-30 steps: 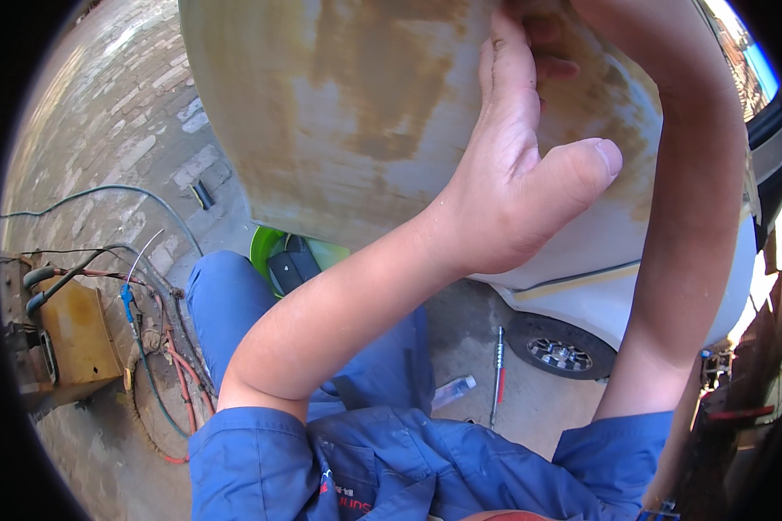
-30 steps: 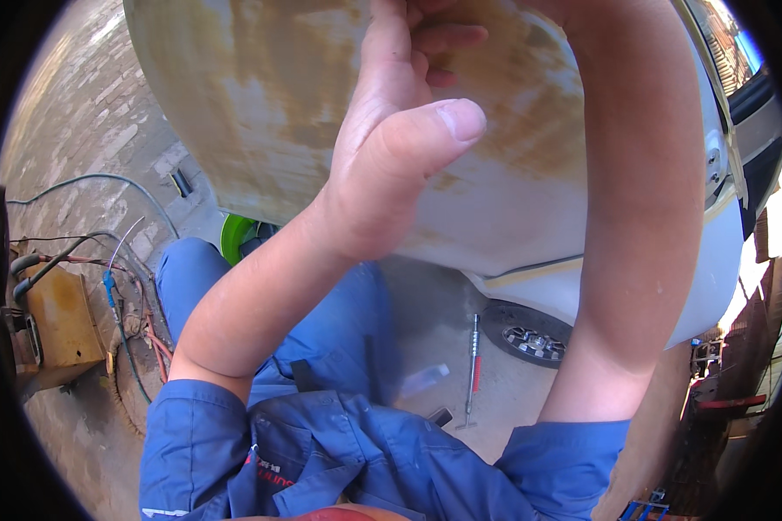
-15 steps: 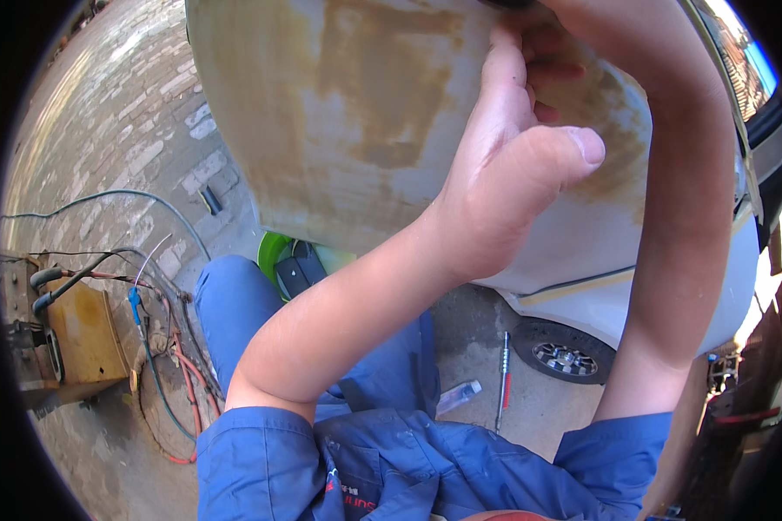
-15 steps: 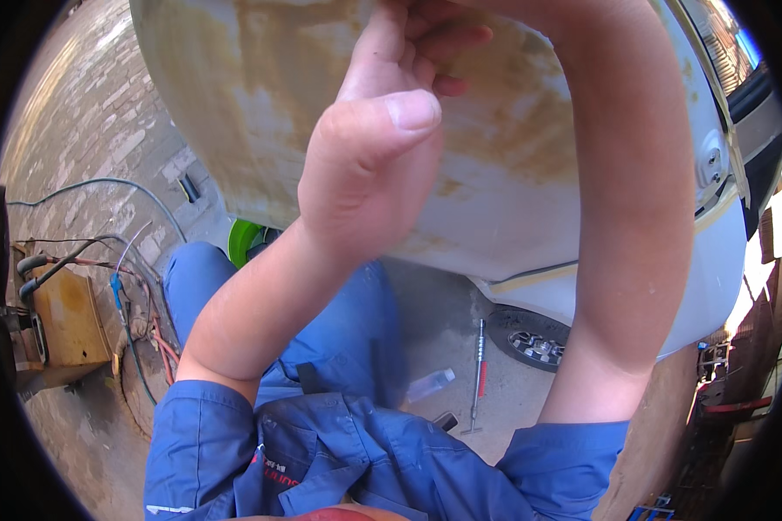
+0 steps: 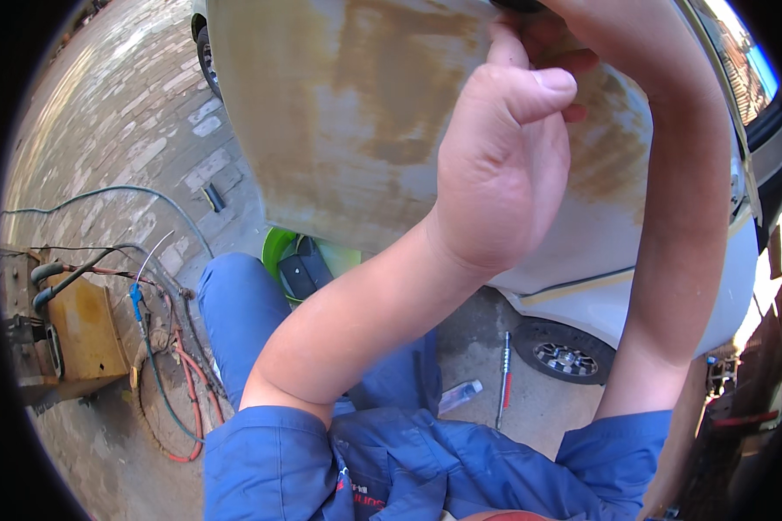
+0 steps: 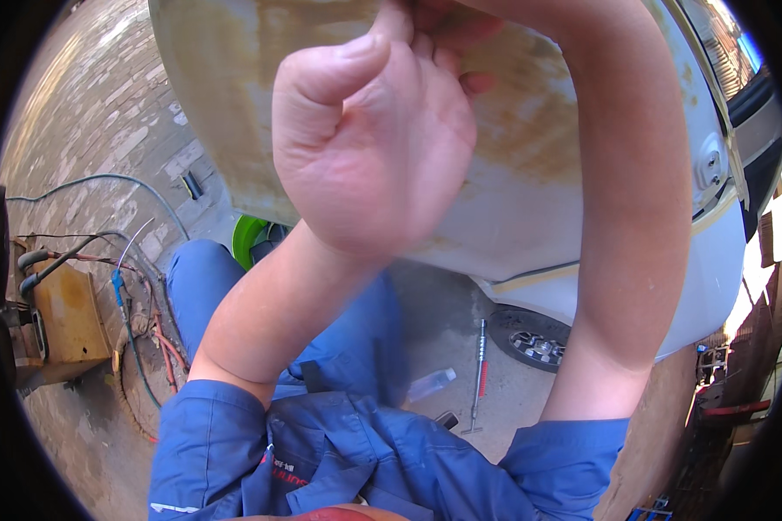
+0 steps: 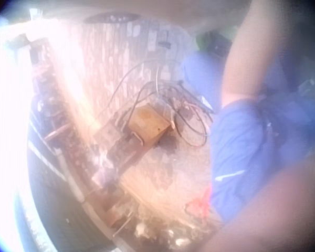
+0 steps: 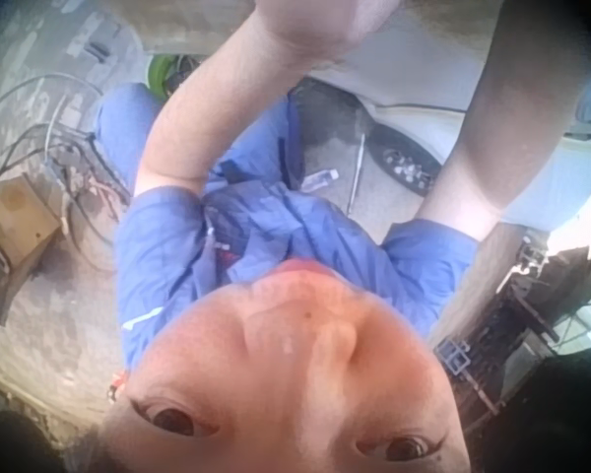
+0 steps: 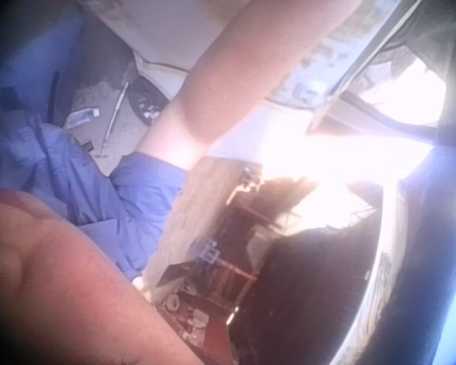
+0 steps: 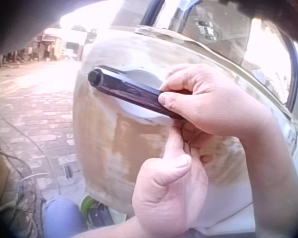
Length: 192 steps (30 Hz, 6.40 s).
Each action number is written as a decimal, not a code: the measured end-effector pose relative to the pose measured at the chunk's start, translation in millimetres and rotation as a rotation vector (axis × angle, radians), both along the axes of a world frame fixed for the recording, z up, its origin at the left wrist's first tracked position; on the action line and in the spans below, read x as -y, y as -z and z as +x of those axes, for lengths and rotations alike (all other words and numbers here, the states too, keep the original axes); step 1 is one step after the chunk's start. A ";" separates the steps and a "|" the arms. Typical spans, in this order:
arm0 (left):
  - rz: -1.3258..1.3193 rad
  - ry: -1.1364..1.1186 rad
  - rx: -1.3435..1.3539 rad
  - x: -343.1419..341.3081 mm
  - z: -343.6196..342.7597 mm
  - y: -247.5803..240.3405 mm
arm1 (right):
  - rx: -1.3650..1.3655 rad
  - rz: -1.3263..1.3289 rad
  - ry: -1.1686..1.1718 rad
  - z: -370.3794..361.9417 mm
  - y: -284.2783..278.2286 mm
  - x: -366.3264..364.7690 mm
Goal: The person removes a black door handle from a white car door, cleans the mounting area, and then reattaches the handle, pressing it into place and adjusting its position.
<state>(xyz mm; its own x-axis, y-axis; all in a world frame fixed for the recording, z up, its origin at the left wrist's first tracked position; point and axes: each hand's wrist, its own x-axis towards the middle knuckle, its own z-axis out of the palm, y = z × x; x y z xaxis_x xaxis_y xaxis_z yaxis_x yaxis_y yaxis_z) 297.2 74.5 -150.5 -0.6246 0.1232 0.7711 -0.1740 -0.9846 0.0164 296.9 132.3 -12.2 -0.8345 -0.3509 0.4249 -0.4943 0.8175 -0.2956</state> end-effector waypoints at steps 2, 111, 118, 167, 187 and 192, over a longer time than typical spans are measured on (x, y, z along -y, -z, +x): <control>0.004 0.034 0.067 1.6 8.4 -5.3 | -0.011 0.016 0.003 0.7 0.2 3.9; -1.469 0.792 0.800 126.5 -94.6 -157.7 | 1.054 -2.283 0.451 35.0 31.8 24.2; -1.510 0.782 0.771 125.6 -90.3 -157.9 | 1.106 -2.220 0.429 37.7 27.7 21.9; -1.878 0.167 1.008 80.2 -62.0 -168.9 | 1.073 -2.385 0.160 39.4 49.6 32.1; -1.631 0.289 1.027 96.6 -58.9 -168.2 | 0.916 -2.441 0.205 43.0 54.9 45.5; -1.620 0.308 1.008 98.1 -56.9 -170.3 | 0.906 -2.448 0.173 44.2 56.4 45.7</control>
<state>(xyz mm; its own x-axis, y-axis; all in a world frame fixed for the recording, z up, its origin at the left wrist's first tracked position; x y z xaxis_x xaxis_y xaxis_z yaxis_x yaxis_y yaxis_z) 240.3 -23.6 19.8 -0.5186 0.4164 -0.7468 -0.8385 -0.0766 0.5395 341.2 86.6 -68.5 -0.8896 -0.0336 -0.4555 0.1586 -0.9579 -0.2391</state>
